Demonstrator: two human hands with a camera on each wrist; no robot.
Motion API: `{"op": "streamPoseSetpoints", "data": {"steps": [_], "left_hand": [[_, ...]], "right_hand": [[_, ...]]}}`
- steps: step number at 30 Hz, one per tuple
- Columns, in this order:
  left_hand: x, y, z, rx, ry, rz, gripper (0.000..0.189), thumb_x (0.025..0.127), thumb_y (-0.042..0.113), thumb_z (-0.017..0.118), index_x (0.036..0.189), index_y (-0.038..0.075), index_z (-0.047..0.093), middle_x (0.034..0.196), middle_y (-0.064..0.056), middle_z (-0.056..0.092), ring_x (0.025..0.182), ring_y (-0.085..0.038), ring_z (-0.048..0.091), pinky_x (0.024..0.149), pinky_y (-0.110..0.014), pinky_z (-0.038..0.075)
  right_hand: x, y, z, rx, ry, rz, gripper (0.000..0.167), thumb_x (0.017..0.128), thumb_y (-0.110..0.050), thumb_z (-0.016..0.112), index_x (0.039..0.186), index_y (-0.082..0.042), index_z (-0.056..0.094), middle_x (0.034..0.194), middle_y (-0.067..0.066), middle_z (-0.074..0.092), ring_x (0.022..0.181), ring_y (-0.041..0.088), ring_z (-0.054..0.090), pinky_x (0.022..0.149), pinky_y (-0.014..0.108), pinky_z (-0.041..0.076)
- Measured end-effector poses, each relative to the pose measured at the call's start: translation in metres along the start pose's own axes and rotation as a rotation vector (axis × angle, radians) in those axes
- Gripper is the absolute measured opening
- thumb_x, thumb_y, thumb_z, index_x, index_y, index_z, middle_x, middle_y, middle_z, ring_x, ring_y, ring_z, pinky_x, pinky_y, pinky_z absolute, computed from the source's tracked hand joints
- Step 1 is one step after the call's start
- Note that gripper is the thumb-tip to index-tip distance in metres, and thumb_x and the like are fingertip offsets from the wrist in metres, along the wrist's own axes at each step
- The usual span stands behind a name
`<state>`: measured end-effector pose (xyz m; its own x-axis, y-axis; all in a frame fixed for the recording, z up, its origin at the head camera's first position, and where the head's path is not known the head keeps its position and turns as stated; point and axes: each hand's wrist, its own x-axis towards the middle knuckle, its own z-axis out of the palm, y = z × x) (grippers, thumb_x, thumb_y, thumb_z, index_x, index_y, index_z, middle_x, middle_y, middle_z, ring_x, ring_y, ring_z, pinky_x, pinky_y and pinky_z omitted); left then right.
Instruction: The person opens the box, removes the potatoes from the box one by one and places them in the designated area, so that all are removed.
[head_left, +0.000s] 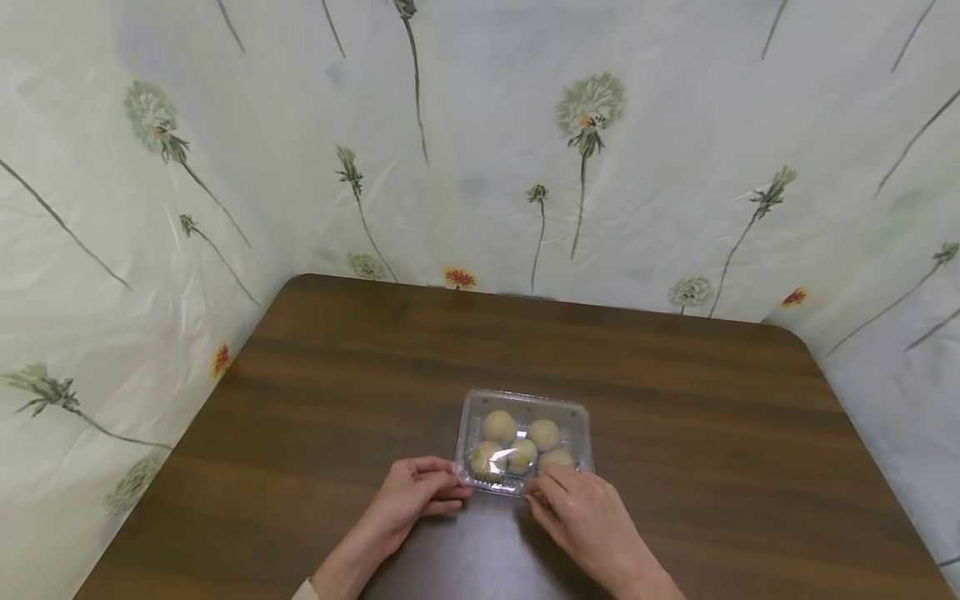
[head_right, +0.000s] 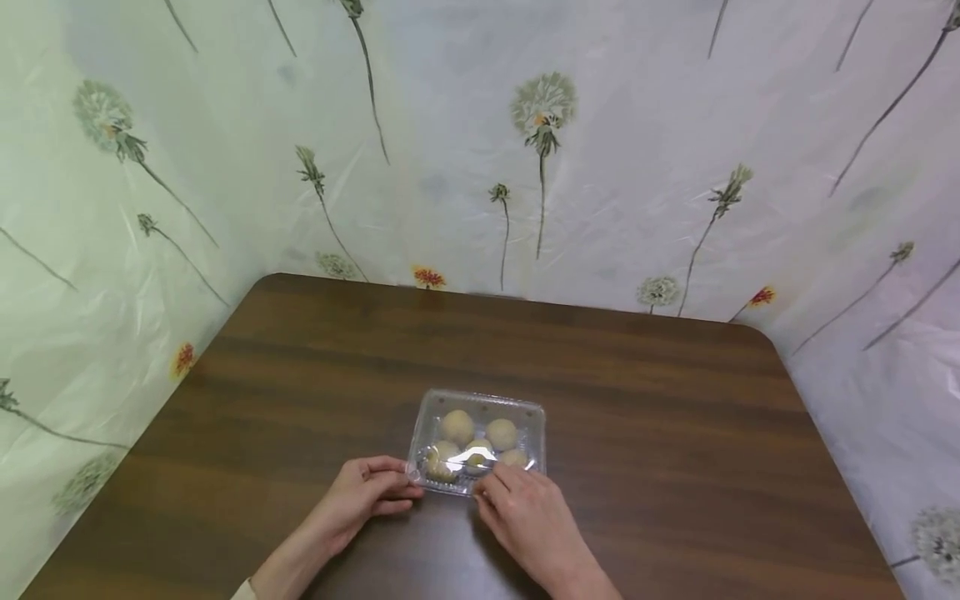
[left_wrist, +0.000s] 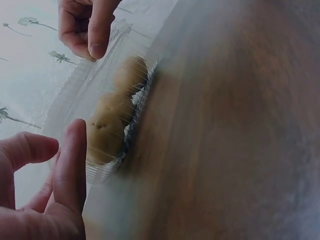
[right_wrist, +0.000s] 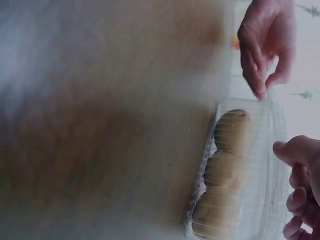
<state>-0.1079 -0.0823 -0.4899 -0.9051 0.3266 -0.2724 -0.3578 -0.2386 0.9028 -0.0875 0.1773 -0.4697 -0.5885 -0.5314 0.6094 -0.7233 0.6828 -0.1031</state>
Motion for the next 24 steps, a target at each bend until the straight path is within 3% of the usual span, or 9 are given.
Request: {"op": "streamPoseSetpoints", "data": {"steps": [8,13,24], "left_hand": [[0.004,-0.002,0.008,0.028,0.095,0.040,0.020,0.087,-0.004,0.059,0.103,-0.015,0.062,0.088,-0.020,0.071,0.078,-0.023,0.071,0.076,-0.034,0.060],[0.005,-0.005,0.010,0.027,0.155,0.059,0.020,0.086,-0.005,0.059,0.102,-0.016,0.062,0.084,-0.019,0.071,0.073,-0.021,0.071,0.073,-0.032,0.060],[0.005,-0.008,0.011,-0.004,0.165,0.056,0.021,0.083,-0.006,0.059,0.101,-0.016,0.063,0.085,-0.020,0.071,0.074,-0.023,0.072,0.074,-0.032,0.060]], "right_hand": [[0.002,-0.001,-0.001,-0.018,-0.028,-0.004,0.016,0.093,-0.022,0.054,0.082,-0.014,0.064,0.076,-0.011,0.052,0.063,0.005,0.052,0.051,0.024,0.045],[0.004,-0.002,0.001,-0.027,0.002,-0.031,0.025,0.098,-0.024,0.047,0.080,-0.014,0.062,0.073,-0.010,0.048,0.058,0.005,0.048,0.048,0.022,0.040],[0.005,0.000,0.000,-0.032,0.026,-0.052,0.030,0.101,-0.026,0.043,0.078,-0.015,0.060,0.073,-0.010,0.047,0.058,0.005,0.047,0.048,0.019,0.035]]}}
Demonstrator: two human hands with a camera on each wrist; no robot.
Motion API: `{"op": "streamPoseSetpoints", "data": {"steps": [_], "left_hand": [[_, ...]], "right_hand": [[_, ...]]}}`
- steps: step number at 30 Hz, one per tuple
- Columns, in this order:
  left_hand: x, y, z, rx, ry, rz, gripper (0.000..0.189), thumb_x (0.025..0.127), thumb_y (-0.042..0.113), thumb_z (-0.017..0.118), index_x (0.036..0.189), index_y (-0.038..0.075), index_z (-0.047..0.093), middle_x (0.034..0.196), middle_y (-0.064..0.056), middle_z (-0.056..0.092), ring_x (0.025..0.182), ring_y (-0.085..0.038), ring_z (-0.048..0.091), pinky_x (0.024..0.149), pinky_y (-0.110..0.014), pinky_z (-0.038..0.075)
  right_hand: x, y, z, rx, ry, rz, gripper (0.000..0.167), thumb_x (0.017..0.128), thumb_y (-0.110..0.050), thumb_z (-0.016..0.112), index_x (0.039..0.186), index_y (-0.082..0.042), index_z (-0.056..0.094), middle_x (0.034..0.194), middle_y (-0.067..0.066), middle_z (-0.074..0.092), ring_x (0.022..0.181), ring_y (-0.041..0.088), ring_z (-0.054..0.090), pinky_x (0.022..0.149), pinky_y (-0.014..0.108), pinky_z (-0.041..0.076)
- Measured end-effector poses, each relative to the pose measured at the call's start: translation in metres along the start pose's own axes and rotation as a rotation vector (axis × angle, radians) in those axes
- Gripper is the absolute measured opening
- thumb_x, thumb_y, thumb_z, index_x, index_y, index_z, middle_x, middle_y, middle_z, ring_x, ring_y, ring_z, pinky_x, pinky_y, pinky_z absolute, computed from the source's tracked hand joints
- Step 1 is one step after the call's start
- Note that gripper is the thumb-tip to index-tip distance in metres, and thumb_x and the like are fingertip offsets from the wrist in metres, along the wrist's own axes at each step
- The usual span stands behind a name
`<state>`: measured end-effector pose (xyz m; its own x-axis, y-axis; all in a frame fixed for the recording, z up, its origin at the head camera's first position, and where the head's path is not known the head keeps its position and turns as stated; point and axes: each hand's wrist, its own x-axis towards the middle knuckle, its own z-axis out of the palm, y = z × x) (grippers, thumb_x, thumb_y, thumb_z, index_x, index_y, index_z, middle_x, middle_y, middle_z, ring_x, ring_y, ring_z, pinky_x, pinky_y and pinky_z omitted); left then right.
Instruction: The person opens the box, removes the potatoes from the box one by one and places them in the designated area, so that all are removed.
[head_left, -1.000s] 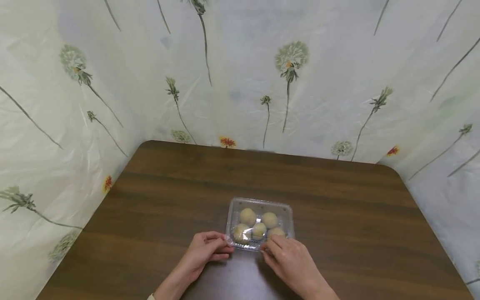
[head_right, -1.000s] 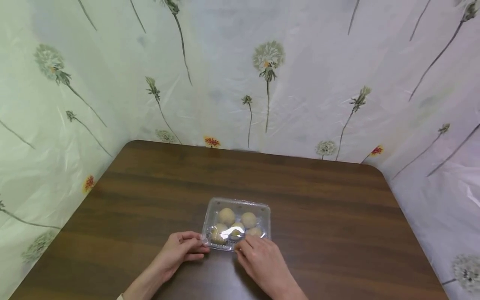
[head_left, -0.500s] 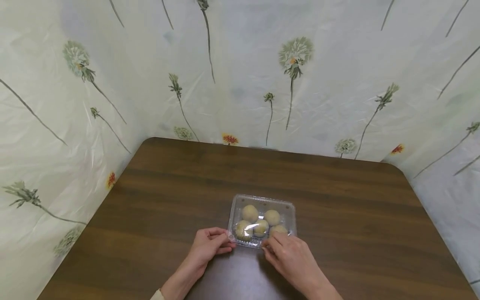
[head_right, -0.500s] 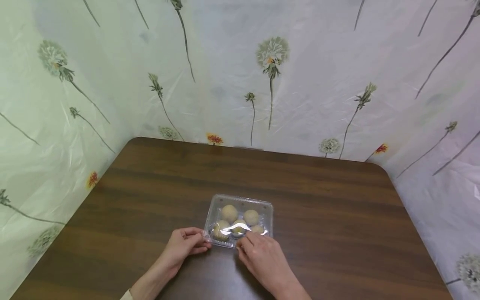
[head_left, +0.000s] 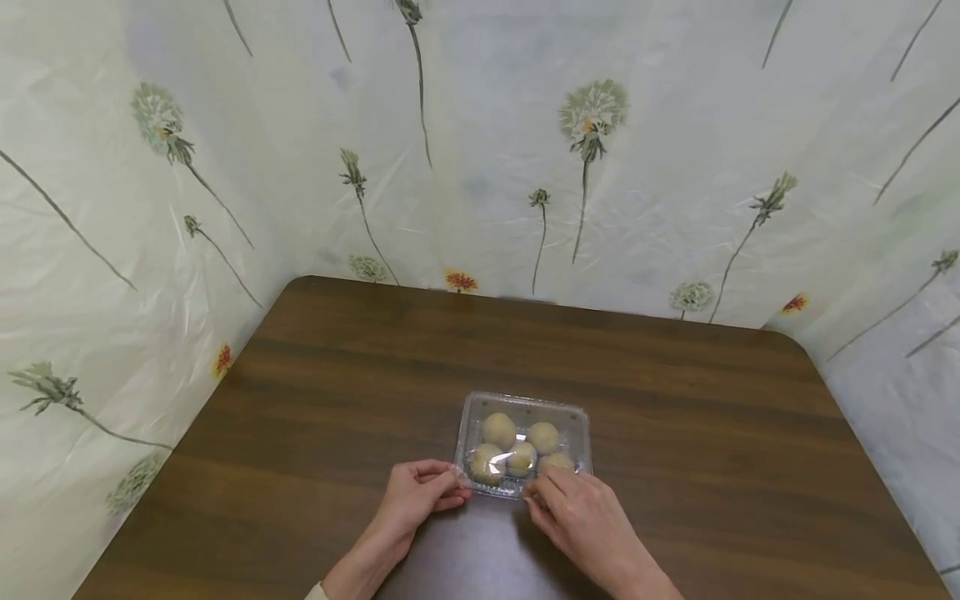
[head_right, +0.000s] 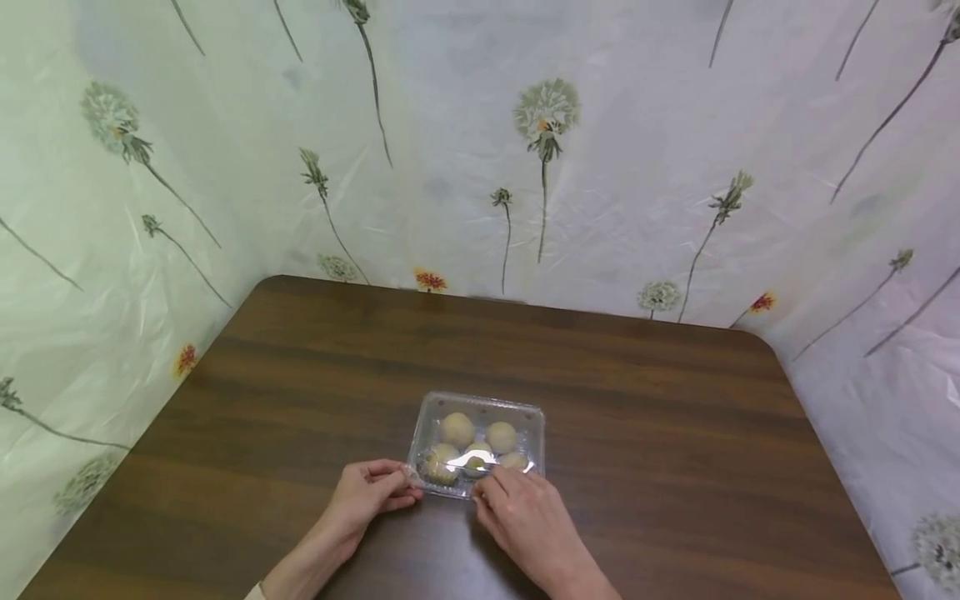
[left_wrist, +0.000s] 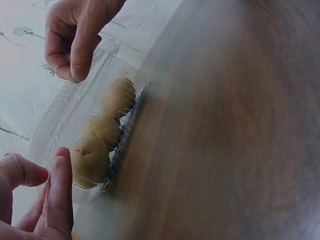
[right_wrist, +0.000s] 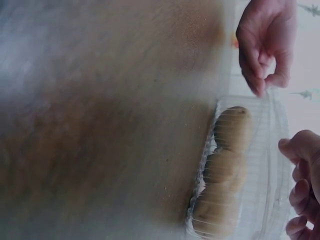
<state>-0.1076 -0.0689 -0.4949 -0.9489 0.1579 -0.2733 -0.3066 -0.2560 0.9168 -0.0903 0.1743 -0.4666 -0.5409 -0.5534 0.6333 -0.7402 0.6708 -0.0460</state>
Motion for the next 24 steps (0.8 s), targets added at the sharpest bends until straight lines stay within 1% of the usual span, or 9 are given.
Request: {"op": "streamPoseSetpoints", "data": {"steps": [7,10,14,16,19,22,24], "left_hand": [[0.000,0.001,0.002,0.003,-0.007,-0.001,0.023,0.082,-0.007,0.058,0.103,-0.017,0.062,0.085,-0.019,0.071,0.074,-0.023,0.072,0.074,-0.032,0.060],[0.000,0.001,0.002,0.006,-0.014,0.003,0.023,0.083,-0.007,0.059,0.104,-0.017,0.062,0.086,-0.020,0.071,0.075,-0.023,0.072,0.074,-0.031,0.060],[0.001,0.001,0.001,0.007,-0.010,0.007,0.024,0.084,-0.008,0.058,0.105,-0.018,0.061,0.087,-0.021,0.071,0.075,-0.022,0.071,0.074,-0.031,0.060],[0.000,0.002,0.001,0.008,-0.005,0.008,0.025,0.084,-0.008,0.058,0.107,-0.019,0.060,0.087,-0.022,0.070,0.075,-0.023,0.072,0.074,-0.031,0.059],[-0.001,0.003,0.001,0.019,0.000,0.001,0.025,0.085,-0.006,0.058,0.107,-0.019,0.060,0.088,-0.022,0.071,0.076,-0.022,0.072,0.074,-0.031,0.059],[-0.002,0.004,0.001,0.048,0.004,-0.015,0.021,0.087,-0.003,0.057,0.103,-0.016,0.063,0.085,-0.019,0.071,0.075,-0.022,0.071,0.073,-0.030,0.060],[-0.003,0.005,0.001,0.084,-0.004,-0.027,0.018,0.088,-0.001,0.056,0.099,-0.013,0.065,0.083,-0.018,0.071,0.074,-0.021,0.071,0.072,-0.030,0.060]], "right_hand": [[-0.002,0.002,-0.002,0.017,-0.001,-0.005,0.026,0.099,-0.024,0.045,0.082,-0.014,0.062,0.075,-0.011,0.048,0.059,0.004,0.047,0.048,0.019,0.036],[0.000,0.003,-0.005,0.041,0.019,-0.008,0.022,0.098,-0.022,0.047,0.084,-0.014,0.063,0.076,-0.011,0.051,0.060,0.004,0.048,0.049,0.020,0.039],[0.008,0.006,-0.014,0.065,0.059,0.010,0.021,0.098,-0.023,0.050,0.087,-0.014,0.065,0.079,-0.011,0.056,0.064,0.004,0.051,0.053,0.023,0.045],[0.014,0.007,-0.021,0.060,0.065,0.024,0.021,0.098,-0.023,0.051,0.088,-0.013,0.067,0.080,-0.010,0.057,0.066,0.004,0.051,0.054,0.023,0.045],[0.021,0.010,-0.026,0.022,0.100,0.025,0.023,0.098,-0.024,0.051,0.087,-0.013,0.068,0.081,-0.010,0.058,0.066,0.006,0.050,0.053,0.022,0.043],[0.027,0.009,-0.027,-0.005,0.164,0.011,0.026,0.099,-0.024,0.050,0.085,-0.014,0.069,0.081,-0.009,0.060,0.065,0.008,0.050,0.051,0.022,0.039],[0.029,0.009,-0.028,-0.002,0.207,-0.006,0.028,0.101,-0.025,0.049,0.085,-0.013,0.069,0.081,-0.008,0.061,0.065,0.010,0.050,0.051,0.022,0.038]]}}
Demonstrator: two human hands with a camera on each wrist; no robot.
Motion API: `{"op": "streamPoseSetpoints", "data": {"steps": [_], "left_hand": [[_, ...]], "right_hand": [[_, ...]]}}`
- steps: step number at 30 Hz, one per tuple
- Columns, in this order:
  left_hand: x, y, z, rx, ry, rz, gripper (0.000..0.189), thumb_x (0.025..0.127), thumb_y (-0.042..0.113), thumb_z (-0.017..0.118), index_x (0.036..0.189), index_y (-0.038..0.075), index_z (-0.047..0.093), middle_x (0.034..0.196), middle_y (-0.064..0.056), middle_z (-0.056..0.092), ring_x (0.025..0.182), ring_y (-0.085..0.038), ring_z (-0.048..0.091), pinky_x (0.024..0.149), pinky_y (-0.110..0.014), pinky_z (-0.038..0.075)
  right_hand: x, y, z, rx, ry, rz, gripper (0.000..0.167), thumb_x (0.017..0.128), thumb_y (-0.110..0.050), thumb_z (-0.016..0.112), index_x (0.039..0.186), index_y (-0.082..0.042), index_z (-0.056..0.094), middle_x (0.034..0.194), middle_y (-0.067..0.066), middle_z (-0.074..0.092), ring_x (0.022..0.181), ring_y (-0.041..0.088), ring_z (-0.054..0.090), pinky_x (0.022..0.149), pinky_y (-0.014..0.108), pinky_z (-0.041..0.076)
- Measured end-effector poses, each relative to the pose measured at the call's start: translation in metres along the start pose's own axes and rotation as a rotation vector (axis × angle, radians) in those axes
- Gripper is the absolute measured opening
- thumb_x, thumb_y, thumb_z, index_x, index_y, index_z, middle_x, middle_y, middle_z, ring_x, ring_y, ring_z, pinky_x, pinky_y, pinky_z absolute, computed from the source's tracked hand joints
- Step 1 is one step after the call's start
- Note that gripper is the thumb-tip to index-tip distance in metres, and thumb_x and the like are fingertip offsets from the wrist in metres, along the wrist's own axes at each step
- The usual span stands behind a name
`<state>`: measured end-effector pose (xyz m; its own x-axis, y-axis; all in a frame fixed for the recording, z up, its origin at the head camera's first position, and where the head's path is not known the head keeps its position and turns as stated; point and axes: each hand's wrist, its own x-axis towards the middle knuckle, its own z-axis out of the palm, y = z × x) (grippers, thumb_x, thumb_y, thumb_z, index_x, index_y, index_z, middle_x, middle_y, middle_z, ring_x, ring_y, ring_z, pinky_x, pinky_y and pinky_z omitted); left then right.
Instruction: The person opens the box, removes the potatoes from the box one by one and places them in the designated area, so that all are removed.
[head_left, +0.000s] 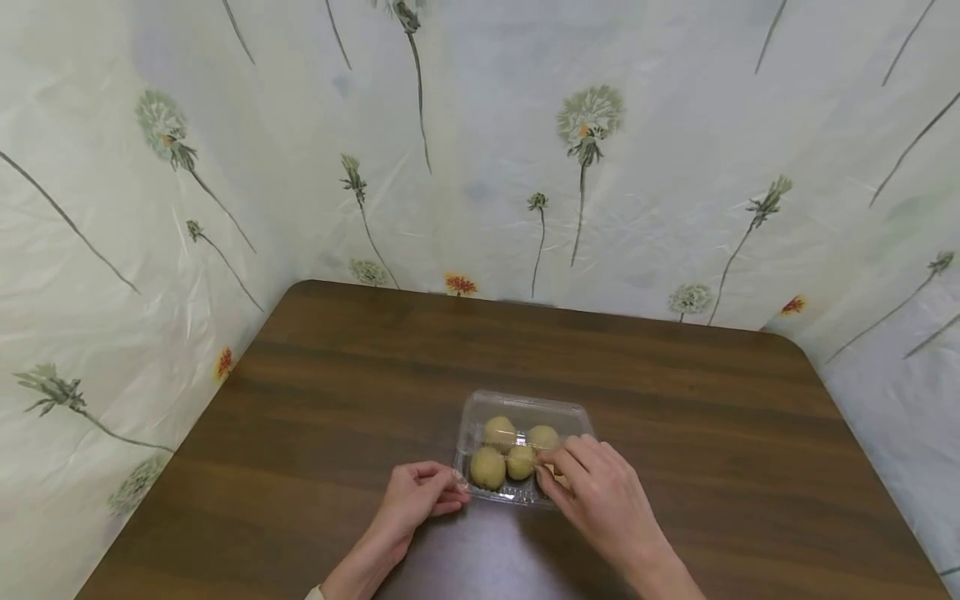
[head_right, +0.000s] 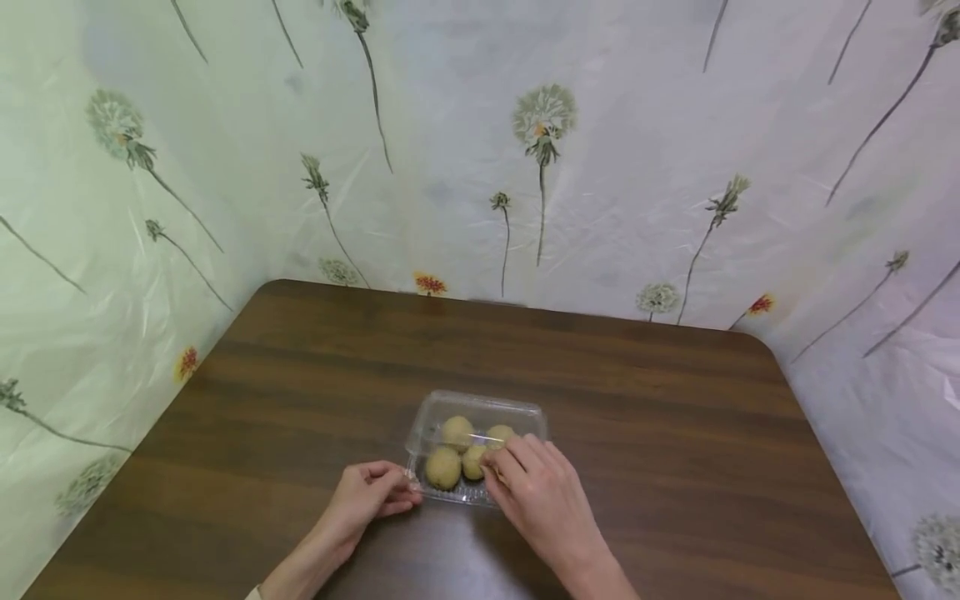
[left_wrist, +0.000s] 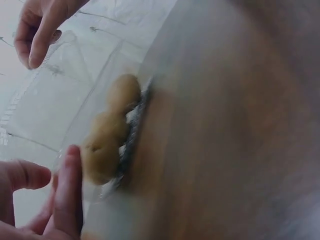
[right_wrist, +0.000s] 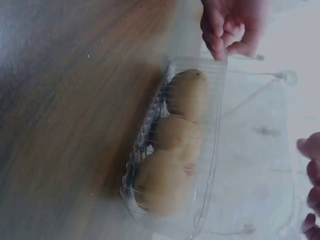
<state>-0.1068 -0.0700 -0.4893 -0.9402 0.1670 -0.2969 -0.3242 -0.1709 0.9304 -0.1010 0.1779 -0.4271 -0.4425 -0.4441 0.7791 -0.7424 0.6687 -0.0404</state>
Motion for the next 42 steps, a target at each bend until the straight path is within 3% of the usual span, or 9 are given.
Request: {"op": "streamPoseSetpoints", "data": {"steps": [4,7,12,14,17,24,32,37,42], "left_hand": [[0.000,0.003,-0.001,0.065,-0.034,-0.003,0.020,0.095,0.008,0.060,0.094,-0.010,0.067,0.079,-0.017,0.071,0.071,-0.020,0.071,0.068,-0.029,0.060],[0.001,0.005,-0.002,0.093,-0.060,0.008,0.028,0.096,0.017,0.065,0.094,-0.011,0.067,0.078,-0.015,0.070,0.068,-0.019,0.070,0.066,-0.029,0.060],[0.002,0.008,-0.004,0.106,-0.066,0.019,0.028,0.092,0.017,0.070,0.097,-0.010,0.065,0.076,-0.011,0.069,0.066,-0.017,0.068,0.065,-0.029,0.060],[0.003,0.009,-0.005,0.090,-0.061,0.020,0.026,0.091,0.014,0.071,0.099,-0.009,0.064,0.078,-0.010,0.068,0.068,-0.017,0.068,0.066,-0.030,0.060],[0.003,0.009,-0.005,0.061,-0.061,0.018,0.025,0.090,0.010,0.071,0.103,-0.009,0.063,0.081,-0.010,0.067,0.070,-0.017,0.067,0.069,-0.031,0.060],[0.004,0.010,-0.004,0.033,-0.071,0.005,0.025,0.091,0.008,0.070,0.106,-0.010,0.061,0.086,-0.011,0.066,0.074,-0.017,0.066,0.070,-0.029,0.060],[0.005,0.011,-0.003,0.031,-0.082,0.002,0.027,0.090,0.008,0.071,0.107,-0.011,0.061,0.086,-0.012,0.066,0.075,-0.018,0.067,0.071,-0.030,0.060],[0.004,0.012,-0.003,0.041,-0.086,-0.003,0.028,0.090,0.009,0.071,0.107,-0.011,0.061,0.087,-0.011,0.066,0.076,-0.018,0.067,0.072,-0.030,0.060],[0.005,0.012,-0.003,0.042,-0.091,-0.006,0.029,0.091,0.009,0.071,0.108,-0.012,0.061,0.087,-0.012,0.066,0.076,-0.018,0.067,0.072,-0.029,0.060]], "right_hand": [[-0.002,0.003,-0.005,0.049,0.069,-0.018,0.024,0.100,-0.023,0.054,0.086,-0.011,0.071,0.080,-0.006,0.063,0.066,0.011,0.053,0.056,0.024,0.039],[-0.012,0.010,-0.013,0.096,0.066,0.036,0.020,0.098,-0.024,0.059,0.087,-0.013,0.071,0.080,-0.008,0.061,0.066,0.009,0.054,0.059,0.020,0.043],[-0.035,0.022,-0.028,0.118,-0.062,0.258,0.004,0.091,-0.021,0.071,0.090,-0.018,0.072,0.079,-0.016,0.057,0.066,0.002,0.053,0.057,0.012,0.045],[-0.041,0.025,-0.031,0.108,-0.110,0.333,0.012,0.083,-0.011,0.079,0.089,-0.019,0.072,0.078,-0.018,0.057,0.066,0.000,0.053,0.056,0.011,0.045],[-0.045,0.027,-0.033,0.109,-0.154,0.398,0.028,0.073,0.002,0.083,0.087,-0.019,0.072,0.079,-0.018,0.060,0.068,-0.001,0.055,0.057,0.013,0.049],[-0.044,0.029,-0.029,0.187,-0.285,0.499,0.021,0.076,0.003,0.081,0.092,-0.010,0.075,0.086,-0.012,0.067,0.076,0.002,0.063,0.062,0.022,0.057],[-0.035,0.030,-0.018,0.149,-0.371,0.467,0.017,0.076,-0.002,0.082,0.091,-0.006,0.076,0.082,-0.008,0.067,0.071,0.000,0.059,0.061,0.023,0.056],[-0.028,0.027,-0.010,0.024,-0.388,0.341,0.021,0.073,-0.004,0.085,0.092,-0.007,0.076,0.081,-0.006,0.066,0.073,0.007,0.057,0.063,0.026,0.053],[-0.024,0.026,-0.002,-0.016,-0.398,0.208,0.020,0.074,-0.006,0.084,0.093,-0.006,0.075,0.085,-0.003,0.068,0.076,0.014,0.060,0.066,0.033,0.054]]}}
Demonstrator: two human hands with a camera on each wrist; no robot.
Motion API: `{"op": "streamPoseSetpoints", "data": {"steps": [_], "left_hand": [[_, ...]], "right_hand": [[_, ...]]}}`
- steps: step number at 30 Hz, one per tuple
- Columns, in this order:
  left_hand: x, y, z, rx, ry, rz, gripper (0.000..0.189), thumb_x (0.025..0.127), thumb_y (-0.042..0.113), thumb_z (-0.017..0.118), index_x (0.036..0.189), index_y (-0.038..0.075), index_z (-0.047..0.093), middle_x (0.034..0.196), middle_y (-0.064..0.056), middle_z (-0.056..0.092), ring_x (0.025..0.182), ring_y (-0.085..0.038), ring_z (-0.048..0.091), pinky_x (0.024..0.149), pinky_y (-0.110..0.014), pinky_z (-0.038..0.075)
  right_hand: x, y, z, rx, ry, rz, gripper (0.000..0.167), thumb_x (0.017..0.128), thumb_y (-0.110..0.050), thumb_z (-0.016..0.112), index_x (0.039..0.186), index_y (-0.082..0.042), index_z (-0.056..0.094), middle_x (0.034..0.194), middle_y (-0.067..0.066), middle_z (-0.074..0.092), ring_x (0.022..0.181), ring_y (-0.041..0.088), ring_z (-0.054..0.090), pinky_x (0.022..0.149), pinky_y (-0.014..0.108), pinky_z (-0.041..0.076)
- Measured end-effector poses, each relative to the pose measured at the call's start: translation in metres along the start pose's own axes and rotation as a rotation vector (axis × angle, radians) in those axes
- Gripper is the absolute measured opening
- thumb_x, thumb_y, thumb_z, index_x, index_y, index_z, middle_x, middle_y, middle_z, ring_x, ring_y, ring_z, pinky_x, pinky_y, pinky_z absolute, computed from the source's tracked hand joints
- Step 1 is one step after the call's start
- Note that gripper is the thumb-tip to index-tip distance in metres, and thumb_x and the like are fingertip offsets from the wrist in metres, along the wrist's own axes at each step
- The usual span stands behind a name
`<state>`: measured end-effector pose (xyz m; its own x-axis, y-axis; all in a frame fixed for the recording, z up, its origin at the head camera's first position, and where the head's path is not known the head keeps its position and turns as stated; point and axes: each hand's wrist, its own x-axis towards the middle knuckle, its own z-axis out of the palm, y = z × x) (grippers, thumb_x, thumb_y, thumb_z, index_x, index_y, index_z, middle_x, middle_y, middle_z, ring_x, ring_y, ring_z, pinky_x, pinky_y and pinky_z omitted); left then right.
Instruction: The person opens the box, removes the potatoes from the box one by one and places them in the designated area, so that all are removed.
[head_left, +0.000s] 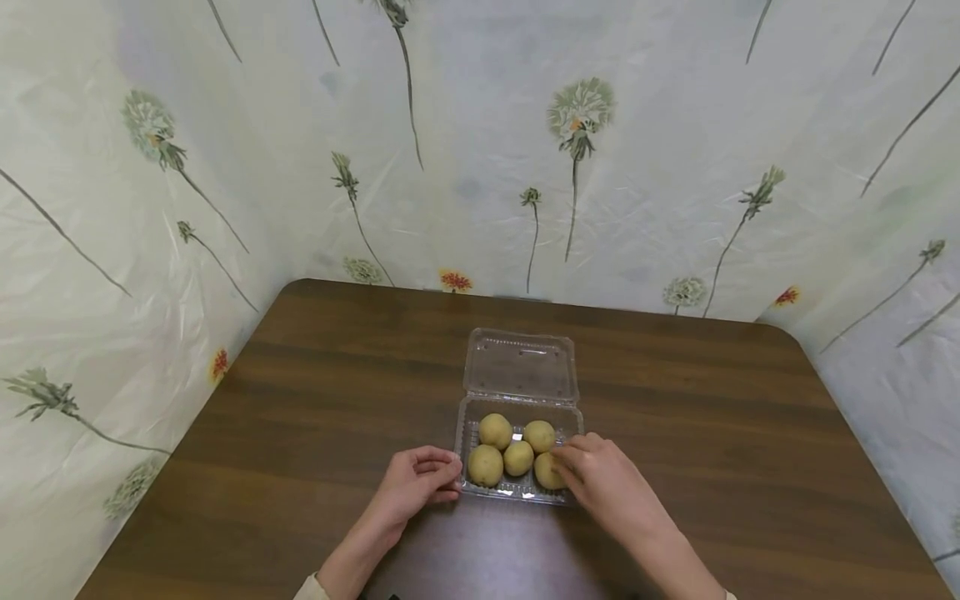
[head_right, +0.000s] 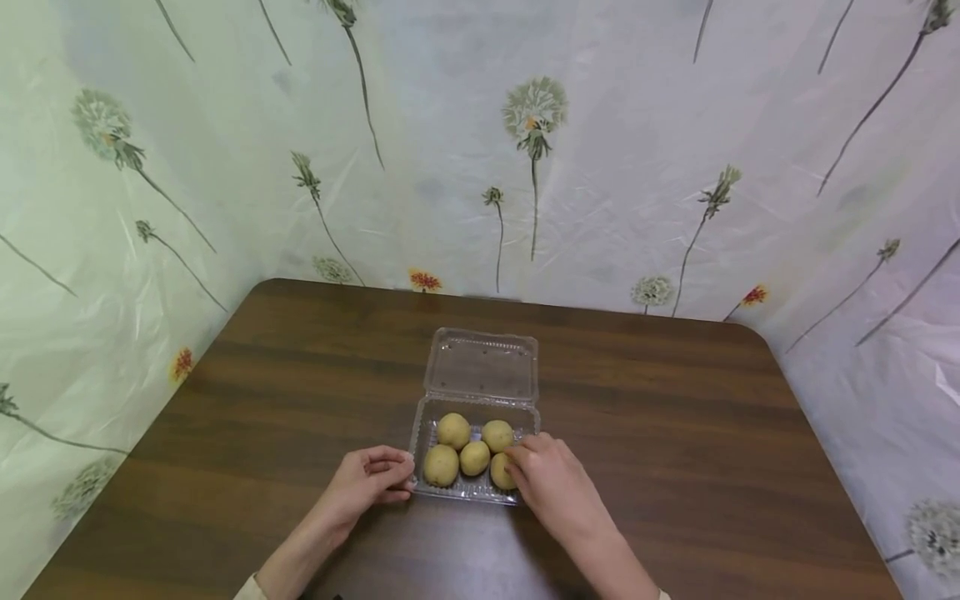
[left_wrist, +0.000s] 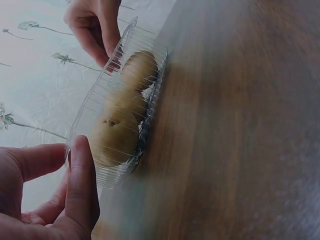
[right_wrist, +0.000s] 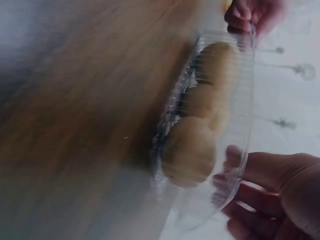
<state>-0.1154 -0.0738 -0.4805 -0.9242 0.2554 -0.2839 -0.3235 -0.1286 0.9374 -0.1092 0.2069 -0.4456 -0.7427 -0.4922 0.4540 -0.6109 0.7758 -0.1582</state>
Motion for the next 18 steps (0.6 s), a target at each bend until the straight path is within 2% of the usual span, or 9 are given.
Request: {"op": "streamPoseSetpoints", "data": {"steps": [3,7,11,14,18], "left_hand": [[0.001,-0.001,0.000,-0.003,-0.003,0.003,0.028,0.091,0.008,0.070,0.108,-0.012,0.060,0.087,-0.012,0.066,0.076,-0.017,0.066,0.072,-0.030,0.060],[0.002,-0.003,0.000,-0.008,-0.008,0.006,0.028,0.092,0.008,0.069,0.109,-0.013,0.060,0.088,-0.012,0.066,0.075,-0.017,0.066,0.071,-0.031,0.060],[0.002,-0.004,-0.001,-0.012,-0.006,0.006,0.028,0.092,0.008,0.070,0.109,-0.012,0.060,0.087,-0.011,0.066,0.075,-0.017,0.066,0.071,-0.030,0.060],[0.002,-0.003,-0.001,-0.012,-0.005,0.003,0.028,0.091,0.009,0.070,0.108,-0.011,0.061,0.087,-0.011,0.065,0.076,-0.017,0.066,0.071,-0.030,0.060],[0.002,-0.003,-0.001,-0.011,-0.007,0.007,0.027,0.092,0.009,0.070,0.108,-0.011,0.061,0.088,-0.011,0.065,0.076,-0.017,0.066,0.071,-0.029,0.060]], "right_hand": [[0.003,-0.001,0.001,-0.006,-0.032,-0.004,0.021,0.074,-0.005,0.084,0.093,-0.005,0.074,0.088,0.000,0.068,0.080,0.019,0.062,0.070,0.037,0.055],[0.005,-0.004,-0.002,0.013,-0.089,0.031,0.022,0.073,-0.002,0.084,0.093,-0.005,0.073,0.092,0.003,0.068,0.088,0.022,0.064,0.075,0.038,0.056],[0.009,-0.006,-0.004,0.016,-0.123,0.054,0.016,0.075,-0.003,0.082,0.083,-0.010,0.069,0.082,-0.003,0.063,0.079,0.019,0.063,0.064,0.036,0.056],[0.011,-0.005,-0.004,0.007,-0.150,0.076,0.017,0.078,-0.005,0.080,0.077,-0.015,0.066,0.073,-0.008,0.053,0.069,0.016,0.059,0.055,0.034,0.051],[0.013,-0.006,-0.003,0.004,-0.180,0.102,0.017,0.079,-0.005,0.077,0.076,-0.017,0.065,0.070,-0.010,0.048,0.067,0.016,0.057,0.052,0.033,0.048]]}}
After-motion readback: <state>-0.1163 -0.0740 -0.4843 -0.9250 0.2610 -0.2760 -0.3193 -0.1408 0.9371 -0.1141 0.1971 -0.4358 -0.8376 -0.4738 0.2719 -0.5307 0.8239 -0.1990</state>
